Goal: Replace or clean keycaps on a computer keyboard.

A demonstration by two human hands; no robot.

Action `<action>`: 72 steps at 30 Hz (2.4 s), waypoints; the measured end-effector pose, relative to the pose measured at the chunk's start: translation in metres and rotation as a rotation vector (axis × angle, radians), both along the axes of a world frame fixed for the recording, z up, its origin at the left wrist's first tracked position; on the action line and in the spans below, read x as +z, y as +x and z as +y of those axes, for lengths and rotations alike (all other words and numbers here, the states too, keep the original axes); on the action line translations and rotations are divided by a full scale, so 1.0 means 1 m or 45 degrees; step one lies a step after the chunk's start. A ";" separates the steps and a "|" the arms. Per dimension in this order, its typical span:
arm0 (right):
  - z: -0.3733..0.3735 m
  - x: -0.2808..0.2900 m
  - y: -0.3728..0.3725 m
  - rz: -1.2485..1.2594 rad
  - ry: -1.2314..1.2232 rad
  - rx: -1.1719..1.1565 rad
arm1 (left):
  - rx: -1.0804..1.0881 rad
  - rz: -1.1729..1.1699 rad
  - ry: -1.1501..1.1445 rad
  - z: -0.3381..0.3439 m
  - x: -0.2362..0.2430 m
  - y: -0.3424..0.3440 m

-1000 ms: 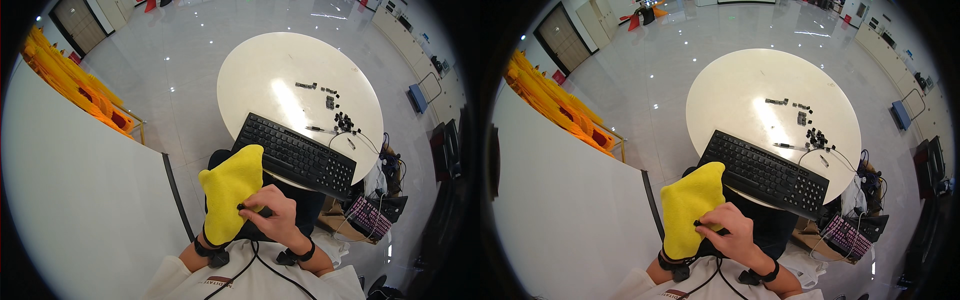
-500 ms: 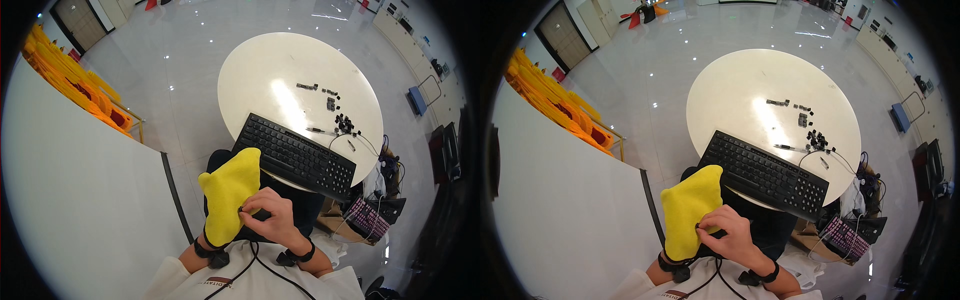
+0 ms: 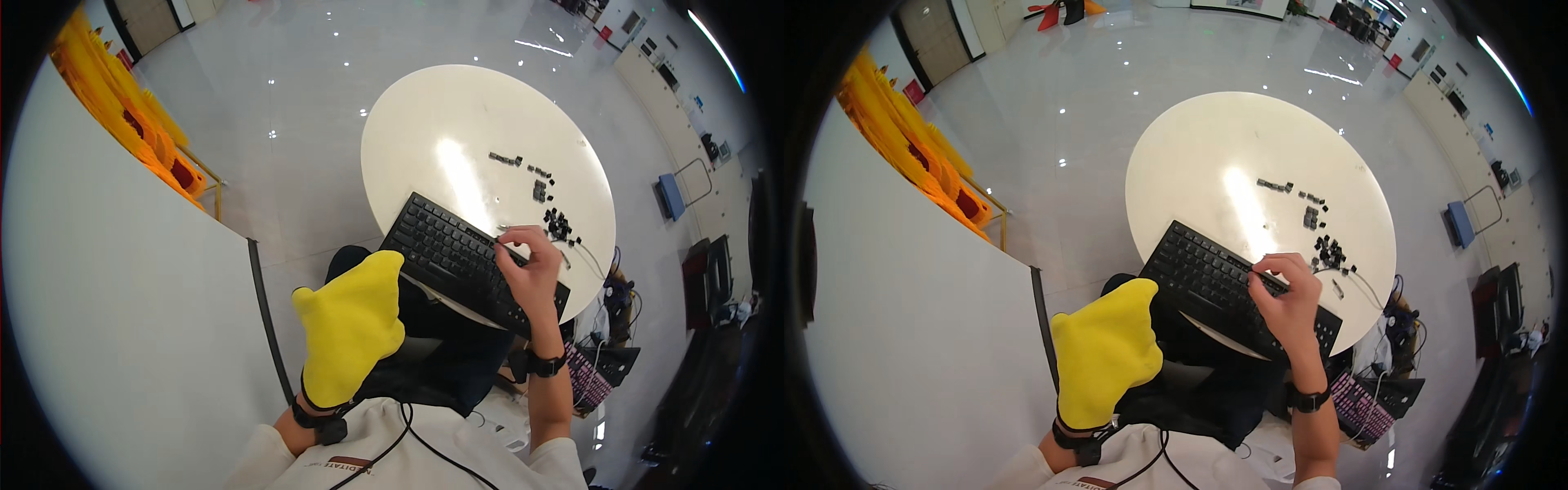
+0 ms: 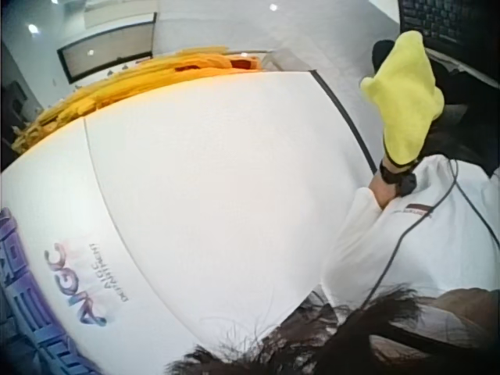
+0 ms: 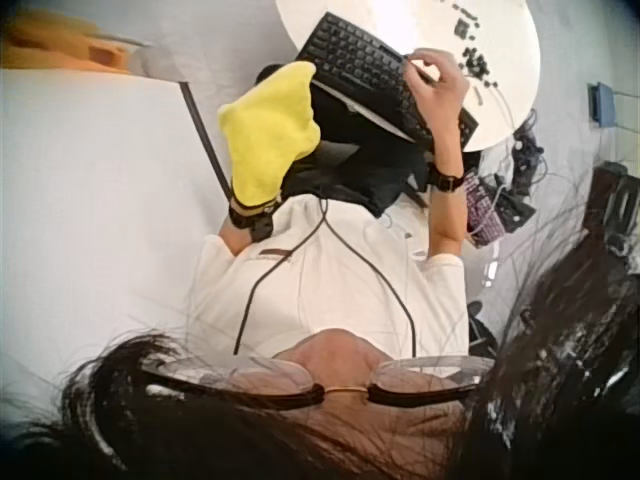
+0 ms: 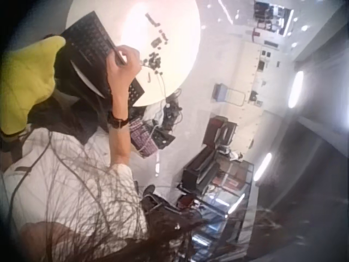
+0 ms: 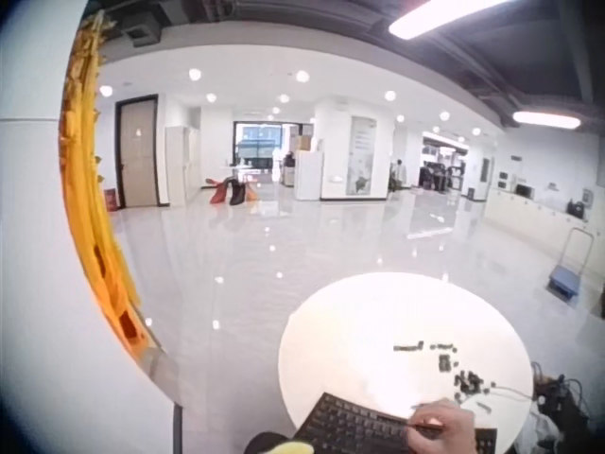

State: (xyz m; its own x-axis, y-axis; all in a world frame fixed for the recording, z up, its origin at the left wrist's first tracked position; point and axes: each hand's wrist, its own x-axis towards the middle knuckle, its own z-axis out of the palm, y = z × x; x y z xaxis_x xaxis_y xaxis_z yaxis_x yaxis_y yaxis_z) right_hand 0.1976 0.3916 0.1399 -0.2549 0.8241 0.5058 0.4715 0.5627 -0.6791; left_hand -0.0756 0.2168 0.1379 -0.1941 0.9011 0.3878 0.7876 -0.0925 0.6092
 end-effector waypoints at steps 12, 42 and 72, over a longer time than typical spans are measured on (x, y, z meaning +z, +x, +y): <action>0.051 -0.035 -0.019 -0.433 -0.183 0.135 | 0.035 0.096 -0.011 0.002 0.001 -0.004; 0.058 -0.042 -0.022 -0.634 -0.110 0.172 | 0.024 0.149 -0.006 0.014 -0.001 -0.005; 0.053 -0.046 -0.018 -0.625 -0.121 0.235 | 0.006 0.171 -0.005 0.019 0.007 0.001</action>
State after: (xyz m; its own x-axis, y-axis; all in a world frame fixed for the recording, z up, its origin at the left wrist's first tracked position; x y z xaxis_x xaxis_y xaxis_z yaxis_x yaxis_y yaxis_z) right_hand 0.1798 0.4443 0.0938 -0.5878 0.7797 0.2159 0.6456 0.6129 -0.4556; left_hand -0.0746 0.2360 0.1445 -0.1445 0.9018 0.4073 0.8626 -0.0869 0.4984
